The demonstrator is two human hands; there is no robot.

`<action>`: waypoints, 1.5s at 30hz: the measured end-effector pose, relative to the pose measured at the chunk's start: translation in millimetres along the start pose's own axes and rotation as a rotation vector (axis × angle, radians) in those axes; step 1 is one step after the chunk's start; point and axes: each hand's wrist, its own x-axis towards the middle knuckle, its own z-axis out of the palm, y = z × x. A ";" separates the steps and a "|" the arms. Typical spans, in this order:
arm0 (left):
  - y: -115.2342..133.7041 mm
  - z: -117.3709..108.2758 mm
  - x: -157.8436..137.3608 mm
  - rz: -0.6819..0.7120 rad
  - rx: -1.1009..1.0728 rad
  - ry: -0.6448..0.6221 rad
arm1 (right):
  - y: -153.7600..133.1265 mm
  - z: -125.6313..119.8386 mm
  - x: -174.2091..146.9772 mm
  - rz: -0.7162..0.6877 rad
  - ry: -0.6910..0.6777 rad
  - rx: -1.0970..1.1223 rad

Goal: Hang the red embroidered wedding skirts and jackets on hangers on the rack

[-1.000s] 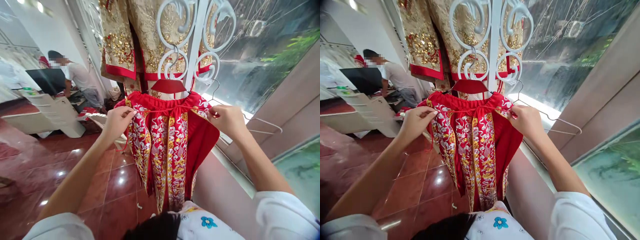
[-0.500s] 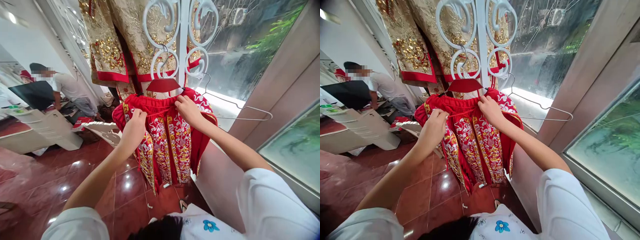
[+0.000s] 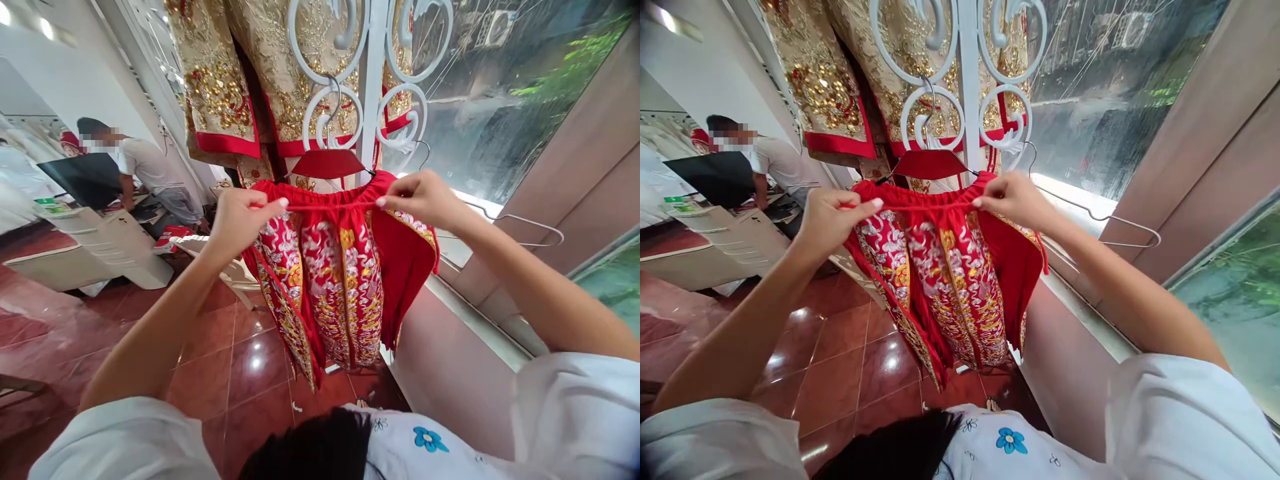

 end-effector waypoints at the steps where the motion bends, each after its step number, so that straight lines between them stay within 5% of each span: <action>1: -5.1 -4.0 2.4 -0.009 0.004 0.034 | 11.1 -3.2 0.4 0.043 -0.001 0.055; 6: -21.9 -20.1 1.1 -0.063 -0.058 0.117 | 49.8 -1.9 5.8 0.229 -0.033 0.286; 10: -23.6 -38.1 -9.5 -0.100 -0.208 -0.056 | 62.1 -6.2 18.2 0.334 -0.233 0.436; 13: -24.2 -43.4 -14.2 0.046 0.141 -0.057 | 67.4 -16.4 25.7 0.273 -0.599 0.365; 16: -21.0 -29.2 -10.9 0.176 0.506 0.250 | 61.1 -24.2 26.3 0.153 -0.769 0.382; 19: -8.8 -0.1 0.5 0.111 0.581 0.592 | 42.0 -17.4 25.1 0.043 -0.515 0.564; 21: 3.0 20.4 9.7 0.025 0.407 0.685 | 26.6 -2.7 27.4 -0.006 -0.250 0.687; 23: 14.3 38.2 17.0 -0.053 0.097 0.527 | 12.4 15.8 32.6 -0.073 -0.003 0.721; 26: 25.6 58.6 21.3 -0.108 -0.208 0.107 | -3.0 37.9 42.4 -0.179 0.249 0.503; 28: 28.9 67.8 21.3 -0.116 -0.259 -0.021 | -8.9 44.8 46.5 -0.225 0.261 0.236; 31: 30.5 74.6 20.8 -0.095 -0.274 -0.050 | -13.0 47.4 45.7 -0.247 0.174 0.001; 37: 30.0 77.6 20.0 0.041 -0.186 -0.030 | -13.2 50.3 38.8 -0.303 0.116 -0.133; 41: 28.2 81.8 19.7 0.198 -0.228 0.094 | -11.8 57.5 42.6 -0.364 0.260 -0.134; 45: 25.9 82.5 18.7 0.291 -0.301 0.073 | -13.9 63.4 43.4 -0.342 0.348 -0.117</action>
